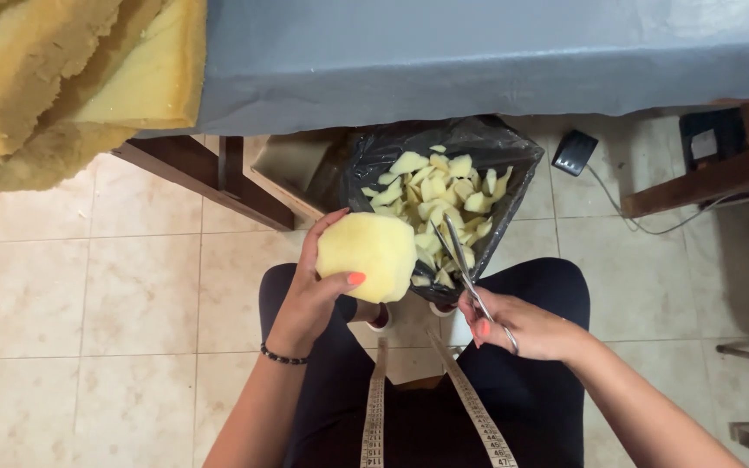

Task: Using scissors to cut a large piece of yellow foam into many small pieces and collecting them in a box.

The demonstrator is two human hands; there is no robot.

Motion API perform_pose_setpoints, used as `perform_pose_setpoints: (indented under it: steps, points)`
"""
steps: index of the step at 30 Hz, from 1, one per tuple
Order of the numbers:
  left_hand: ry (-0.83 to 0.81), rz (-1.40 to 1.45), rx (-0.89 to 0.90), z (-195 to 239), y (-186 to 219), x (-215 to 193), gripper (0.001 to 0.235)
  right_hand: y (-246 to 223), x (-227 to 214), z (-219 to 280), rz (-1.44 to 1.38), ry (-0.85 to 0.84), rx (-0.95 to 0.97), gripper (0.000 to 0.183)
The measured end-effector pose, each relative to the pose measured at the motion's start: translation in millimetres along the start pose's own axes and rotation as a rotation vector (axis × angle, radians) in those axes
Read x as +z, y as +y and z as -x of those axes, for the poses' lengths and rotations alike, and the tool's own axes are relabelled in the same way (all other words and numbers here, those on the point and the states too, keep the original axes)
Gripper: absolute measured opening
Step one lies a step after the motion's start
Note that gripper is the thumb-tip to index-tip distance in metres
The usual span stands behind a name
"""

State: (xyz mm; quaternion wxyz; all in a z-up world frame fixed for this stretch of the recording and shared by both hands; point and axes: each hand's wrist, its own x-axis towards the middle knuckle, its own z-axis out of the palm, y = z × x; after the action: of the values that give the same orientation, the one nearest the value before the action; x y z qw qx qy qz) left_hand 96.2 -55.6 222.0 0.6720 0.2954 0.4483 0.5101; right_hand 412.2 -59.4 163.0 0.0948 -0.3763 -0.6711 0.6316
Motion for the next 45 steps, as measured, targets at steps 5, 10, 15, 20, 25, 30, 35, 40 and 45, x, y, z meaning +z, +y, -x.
perform_pose_setpoints:
  steps: [5, 10, 15, 20, 25, 30, 35, 40, 45]
  points:
    - [-0.052, 0.034, 0.017, -0.3, -14.3, -0.8, 0.100, -35.7, 4.5, -5.2, 0.279, -0.015, 0.116, 0.069]
    - [-0.075, 0.038, 0.051, -5.7, -14.1, 14.6, 0.095, -76.1, -2.5, -18.2, 0.508, 0.008, 0.332, 0.082]
    - [-0.050, 0.161, 0.212, -17.5, -13.5, 0.2, 0.089, -67.4, -0.7, -14.0, 0.398, 0.247, 0.284, 0.071]
    - [0.137, 0.249, 0.289, 1.8, -24.9, -21.6, 0.093, -25.4, 34.9, -8.1, 0.718, 0.732, -0.212, 0.048]
    - [0.216, 0.243, 0.284, 21.3, -37.2, -52.4, 0.091, 14.4, 56.8, -33.5, 0.919, 0.732, -0.371, 0.025]
    - [0.258, 0.244, 0.270, 36.8, -41.6, -63.4, 0.091, 16.9, 53.2, -34.1, 0.938, 0.775, -0.350, 0.014]
    - [0.242, 0.274, 0.263, 37.1, -42.4, -64.2, 0.092, -15.1, 35.8, -35.3, 0.628, 0.804, -0.310, 0.019]
    - [0.188, 0.298, 0.267, 29.9, -53.7, -56.6, 0.094, -16.3, -0.5, -48.3, 0.672, 0.954, -0.322, 0.025]
    - [0.111, 0.233, 0.186, 31.5, -57.2, -45.3, 0.100, -31.7, -0.7, -29.2, 0.466, 0.853, -0.116, 0.037]
